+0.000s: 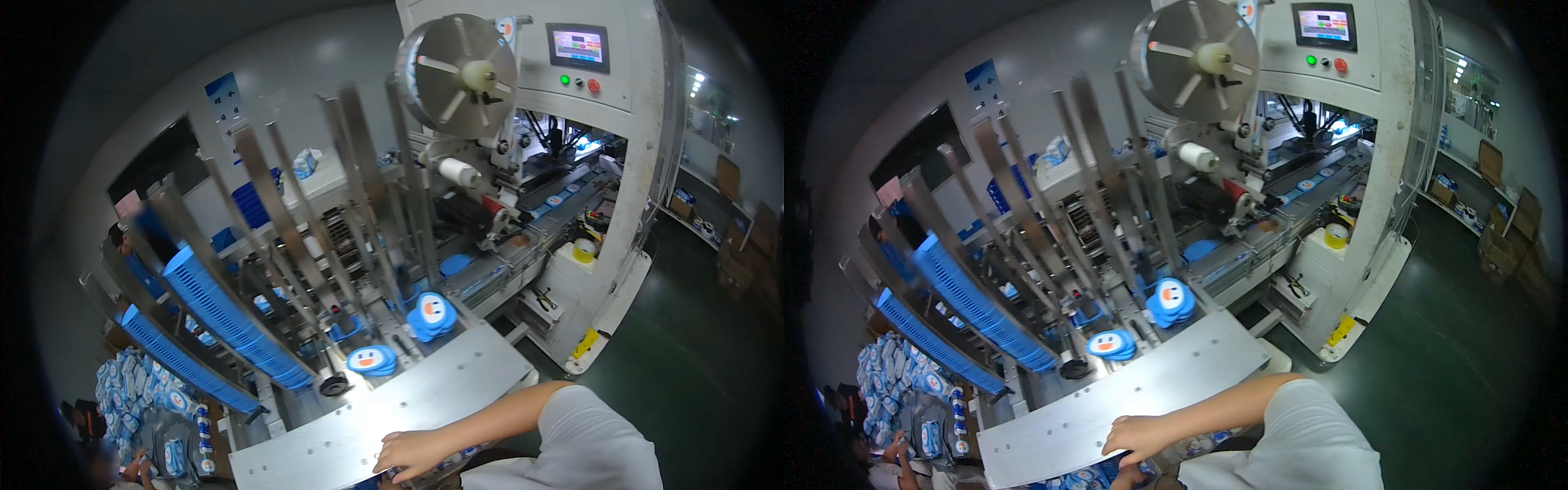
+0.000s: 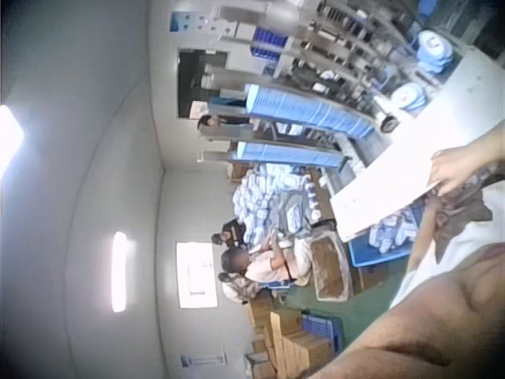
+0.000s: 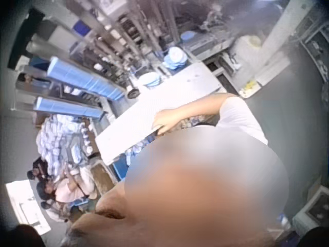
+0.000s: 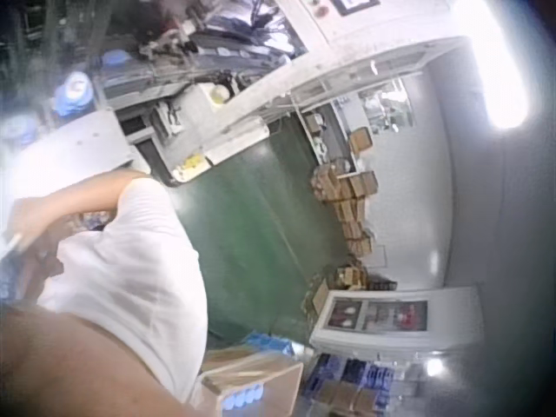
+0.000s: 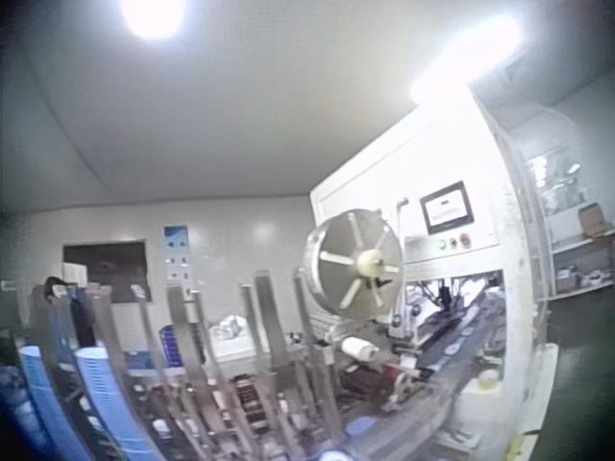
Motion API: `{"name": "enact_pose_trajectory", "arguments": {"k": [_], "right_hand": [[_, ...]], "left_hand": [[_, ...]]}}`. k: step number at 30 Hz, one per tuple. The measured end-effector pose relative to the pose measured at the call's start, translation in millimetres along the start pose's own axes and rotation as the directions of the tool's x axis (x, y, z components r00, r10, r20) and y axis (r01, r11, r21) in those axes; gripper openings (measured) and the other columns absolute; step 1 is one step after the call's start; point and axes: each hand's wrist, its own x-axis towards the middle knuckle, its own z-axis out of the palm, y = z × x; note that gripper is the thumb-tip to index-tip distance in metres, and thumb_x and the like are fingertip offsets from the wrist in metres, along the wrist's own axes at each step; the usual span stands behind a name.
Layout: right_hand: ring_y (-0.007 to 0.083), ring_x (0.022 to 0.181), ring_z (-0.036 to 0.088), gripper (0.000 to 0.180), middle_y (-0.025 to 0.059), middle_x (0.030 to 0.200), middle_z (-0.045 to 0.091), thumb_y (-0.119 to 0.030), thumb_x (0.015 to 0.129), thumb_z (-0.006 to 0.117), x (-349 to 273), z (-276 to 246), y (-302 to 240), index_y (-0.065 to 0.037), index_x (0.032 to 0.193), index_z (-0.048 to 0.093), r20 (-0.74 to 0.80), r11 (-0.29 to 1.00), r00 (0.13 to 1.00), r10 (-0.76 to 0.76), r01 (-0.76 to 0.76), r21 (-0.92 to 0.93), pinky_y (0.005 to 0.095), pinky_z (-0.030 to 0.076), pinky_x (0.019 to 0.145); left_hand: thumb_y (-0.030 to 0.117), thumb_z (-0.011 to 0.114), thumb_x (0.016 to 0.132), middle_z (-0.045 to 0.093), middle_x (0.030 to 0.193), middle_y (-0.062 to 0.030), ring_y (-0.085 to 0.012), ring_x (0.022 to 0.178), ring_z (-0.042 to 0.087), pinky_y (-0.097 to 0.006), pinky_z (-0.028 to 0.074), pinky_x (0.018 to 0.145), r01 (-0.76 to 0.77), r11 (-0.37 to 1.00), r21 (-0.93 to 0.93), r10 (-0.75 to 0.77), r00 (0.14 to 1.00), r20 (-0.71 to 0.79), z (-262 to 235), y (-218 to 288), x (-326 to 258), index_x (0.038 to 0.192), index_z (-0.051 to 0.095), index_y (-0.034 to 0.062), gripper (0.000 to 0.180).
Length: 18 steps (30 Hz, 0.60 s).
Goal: The person assembles blue plastic containers by placing lids onto bases and inserting them into a packaging machine. They also handle packaged items, moving them from a table to a box, and retrieve blue lids from a container to continue the assembly process.
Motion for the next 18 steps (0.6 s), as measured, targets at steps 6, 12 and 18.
{"name": "enact_pose_trajectory", "arguments": {"k": [6,12,18], "right_hand": [[0.0298,0.098,0.056,0.046,0.0125,0.100,0.063,-0.023,0.074,0.065,-8,23,-21,-0.004,0.115,0.058,0.037,0.955,0.959,-0.282,0.277,0.102,0.0429,0.036,0.094],[0.0264,0.105,0.055,0.038,0.0105,0.111,0.060,-0.025,0.083,0.063,5,91,-117,-0.008,0.116,0.057,0.318,0.810,0.745,-0.586,0.545,0.215,0.0477,0.036,0.099],[0.0232,0.104,0.058,0.039,0.0082,0.111,0.063,-0.027,0.080,0.066,-5,167,-221,-0.010,0.114,0.059,0.545,0.669,0.438,-0.715,0.654,0.352,0.0456,0.036,0.099]], "left_hand": [[0.024,0.055,0.083,0.055,0.098,-0.0157,-0.0323,0.091,0.056,-0.043,0.047,0.078,0.053,0.998,-0.021,-0.054,0.997,-0.052,26,55,-37,0.097,0.060,0.0078,0.022],[0.032,0.057,0.083,0.058,0.107,-0.0115,-0.0317,0.094,0.058,-0.042,0.050,0.076,0.497,0.866,-0.060,-0.499,0.850,-0.168,-46,99,-269,0.093,0.064,0.0083,0.026],[0.022,0.062,0.083,0.058,0.109,-0.0104,-0.0296,0.100,0.055,-0.039,0.046,0.086,0.663,0.674,-0.325,-0.677,0.379,-0.631,-76,174,-479,0.089,0.061,0.0070,0.016]]}}
